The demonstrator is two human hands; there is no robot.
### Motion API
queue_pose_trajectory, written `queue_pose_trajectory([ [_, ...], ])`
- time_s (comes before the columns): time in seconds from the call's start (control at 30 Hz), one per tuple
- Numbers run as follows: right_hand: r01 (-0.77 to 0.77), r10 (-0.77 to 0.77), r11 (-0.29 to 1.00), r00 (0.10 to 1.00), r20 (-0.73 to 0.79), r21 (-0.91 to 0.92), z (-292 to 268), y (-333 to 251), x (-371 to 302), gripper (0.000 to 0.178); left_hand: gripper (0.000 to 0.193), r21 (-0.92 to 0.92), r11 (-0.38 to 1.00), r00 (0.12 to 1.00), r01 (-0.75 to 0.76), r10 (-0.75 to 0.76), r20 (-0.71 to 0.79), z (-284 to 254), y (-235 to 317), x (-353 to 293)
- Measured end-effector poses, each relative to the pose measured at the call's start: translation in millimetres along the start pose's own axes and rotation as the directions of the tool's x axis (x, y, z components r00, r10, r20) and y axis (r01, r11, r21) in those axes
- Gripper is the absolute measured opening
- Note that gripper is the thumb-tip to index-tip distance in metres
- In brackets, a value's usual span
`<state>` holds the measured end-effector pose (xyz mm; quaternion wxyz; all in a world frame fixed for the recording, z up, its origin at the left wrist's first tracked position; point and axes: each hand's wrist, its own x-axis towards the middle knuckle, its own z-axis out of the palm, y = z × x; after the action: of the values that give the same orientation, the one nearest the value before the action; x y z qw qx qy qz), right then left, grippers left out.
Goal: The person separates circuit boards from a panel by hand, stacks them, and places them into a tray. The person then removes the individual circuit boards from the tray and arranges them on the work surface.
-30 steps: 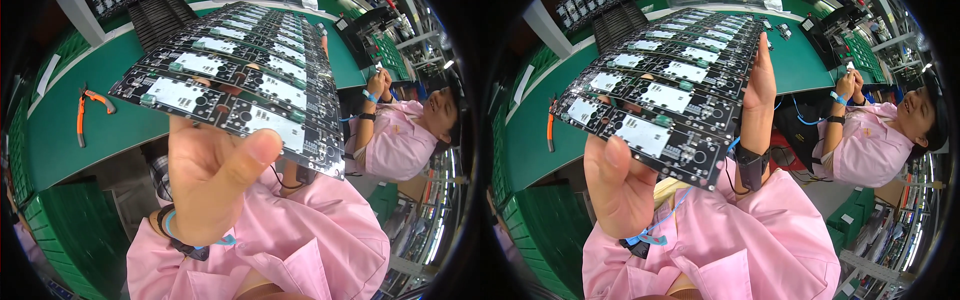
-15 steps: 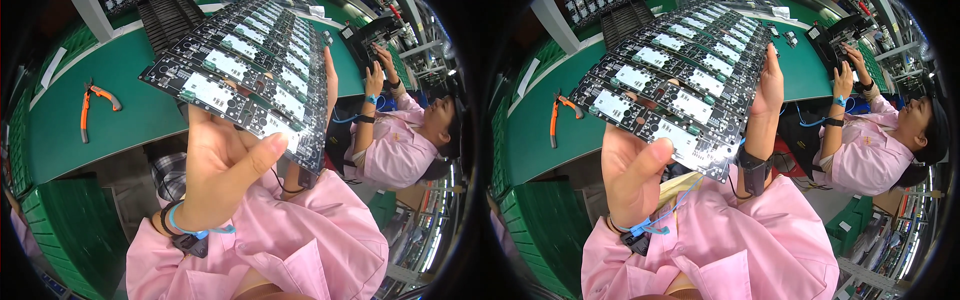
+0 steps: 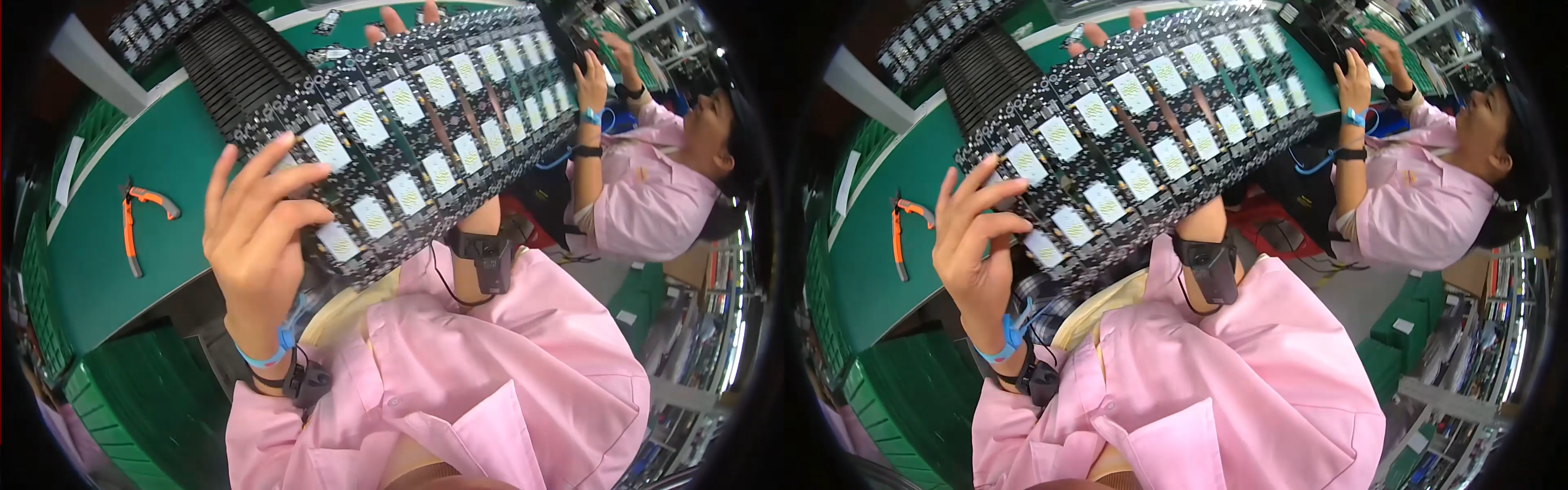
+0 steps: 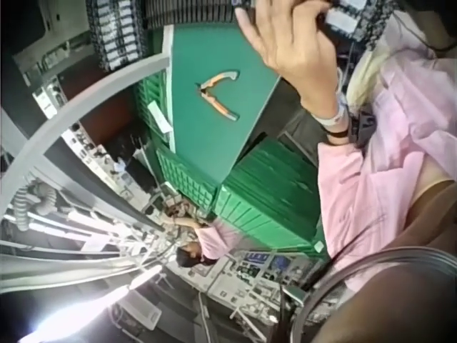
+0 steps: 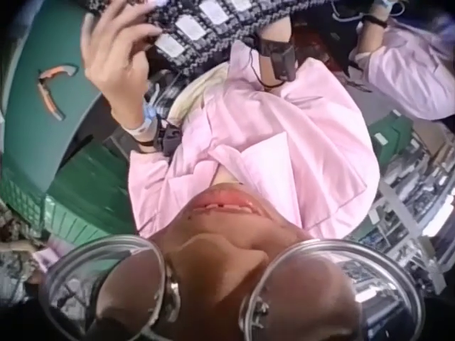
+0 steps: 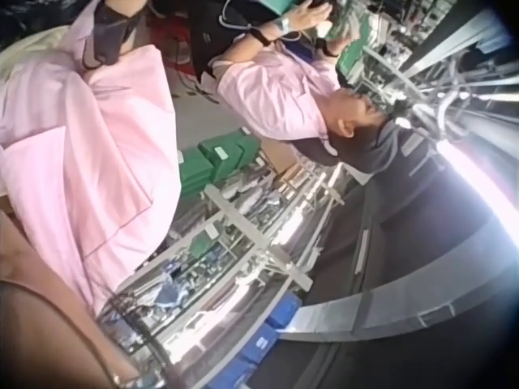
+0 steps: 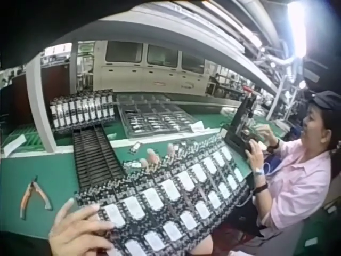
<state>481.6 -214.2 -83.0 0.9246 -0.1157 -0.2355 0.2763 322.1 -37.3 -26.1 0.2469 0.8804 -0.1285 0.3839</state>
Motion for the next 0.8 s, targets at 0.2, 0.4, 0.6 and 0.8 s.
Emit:
queue_pose_trajectory([
  [0.2, 0.021, -0.017, 0.988, 1.0, -0.024, 0.152, -5.0, -0.9, -2.9, 0.06, 0.015, -0.129, 0.992, 0.995, -0.002, -0.011, -0.099, 7.4, -9.2, -1.7],
  [0.4, -0.047, 0.049, 0.944, 0.999, 0.003, 0.325, -11.9, 5.4, 2.0, 0.059, 0.016, -0.334, 0.942, 0.943, 0.035, -0.141, -0.3, 17.3, -4.5, 4.4],
  [0.6, -0.122, 0.119, 0.873, 0.992, 0.038, 0.472, -12.9, 10.5, 7.7, 0.058, 0.02, -0.195, 0.98, 0.95, -0.046, -0.017, -0.313, 8.9, -7.6, 30.9],
  [0.8, -0.29, 0.25, 0.731, 0.956, 0.153, 0.618, -2.3, 36.1, 32.2, 0.056, 0.019, -0.053, 0.992, 0.917, -0.117, 0.087, -0.39, 1.0, -21.3, 46.1],
])
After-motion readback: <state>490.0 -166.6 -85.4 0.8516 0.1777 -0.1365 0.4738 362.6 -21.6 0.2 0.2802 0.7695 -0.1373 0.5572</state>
